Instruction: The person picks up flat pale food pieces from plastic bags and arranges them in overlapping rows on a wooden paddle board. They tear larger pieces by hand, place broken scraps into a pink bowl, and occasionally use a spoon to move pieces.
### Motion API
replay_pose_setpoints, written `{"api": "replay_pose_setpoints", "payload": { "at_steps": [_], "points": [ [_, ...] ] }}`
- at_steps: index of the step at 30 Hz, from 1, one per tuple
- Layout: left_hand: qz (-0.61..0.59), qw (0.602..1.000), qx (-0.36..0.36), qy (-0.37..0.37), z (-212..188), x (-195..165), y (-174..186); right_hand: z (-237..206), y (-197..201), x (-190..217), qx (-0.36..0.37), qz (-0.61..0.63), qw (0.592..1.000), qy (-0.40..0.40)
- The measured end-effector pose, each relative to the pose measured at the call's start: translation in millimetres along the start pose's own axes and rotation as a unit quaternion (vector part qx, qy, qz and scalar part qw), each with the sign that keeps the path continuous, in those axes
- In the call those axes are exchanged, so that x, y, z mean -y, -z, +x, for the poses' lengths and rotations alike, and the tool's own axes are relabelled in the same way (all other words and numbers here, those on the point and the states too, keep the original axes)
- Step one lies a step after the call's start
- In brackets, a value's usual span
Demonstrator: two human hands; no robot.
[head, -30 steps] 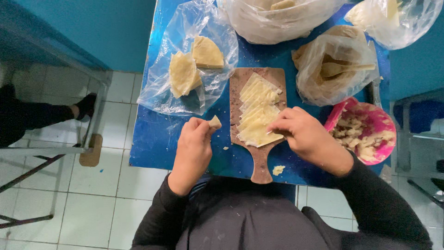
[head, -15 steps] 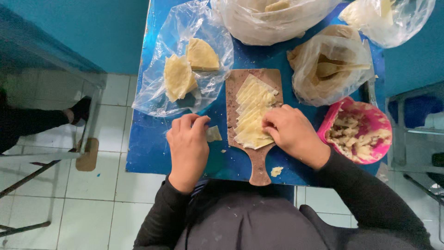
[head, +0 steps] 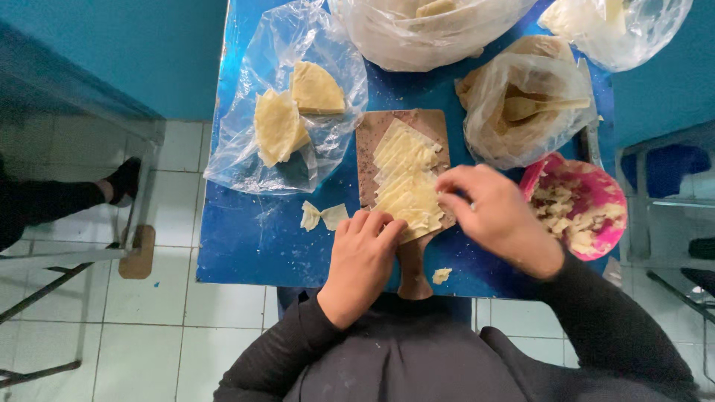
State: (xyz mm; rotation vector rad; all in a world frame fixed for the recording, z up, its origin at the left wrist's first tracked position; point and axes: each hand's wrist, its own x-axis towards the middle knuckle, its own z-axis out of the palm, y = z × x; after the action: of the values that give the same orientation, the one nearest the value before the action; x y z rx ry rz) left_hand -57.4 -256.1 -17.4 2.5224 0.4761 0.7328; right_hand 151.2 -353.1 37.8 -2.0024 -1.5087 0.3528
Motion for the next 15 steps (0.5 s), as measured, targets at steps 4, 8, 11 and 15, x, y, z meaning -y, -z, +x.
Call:
{"api": "replay_pose_setpoints", "payload": {
  "at_steps": [4, 8, 11, 15],
  "points": [
    [-0.006, 1.0, -0.002, 0.006, -1.4, -0.2, -0.1, 1.9, 50.8, -12.3, -0.168, -0.135, 0.975, -0.053],
    [-0.02, 1.0, -0.012, 0.011, -0.6, -2.3, 3.0, 6.7, 80.3, -40.5, -0.271, -0.424, 0.864, 0.011],
    [-0.031, 0.999, -0.032, 0.02, 0.2, -4.9, 5.3, 10.6, 86.3, -71.2, -0.196, -0.348, 0.916, -0.038],
    [0.001, 0.996, -0.069, 0.06, 1.3, -5.2, 9.0, 11.8, 80.1, -105.2, -0.17, -0.111, 0.974, -0.098]
  ]
}}
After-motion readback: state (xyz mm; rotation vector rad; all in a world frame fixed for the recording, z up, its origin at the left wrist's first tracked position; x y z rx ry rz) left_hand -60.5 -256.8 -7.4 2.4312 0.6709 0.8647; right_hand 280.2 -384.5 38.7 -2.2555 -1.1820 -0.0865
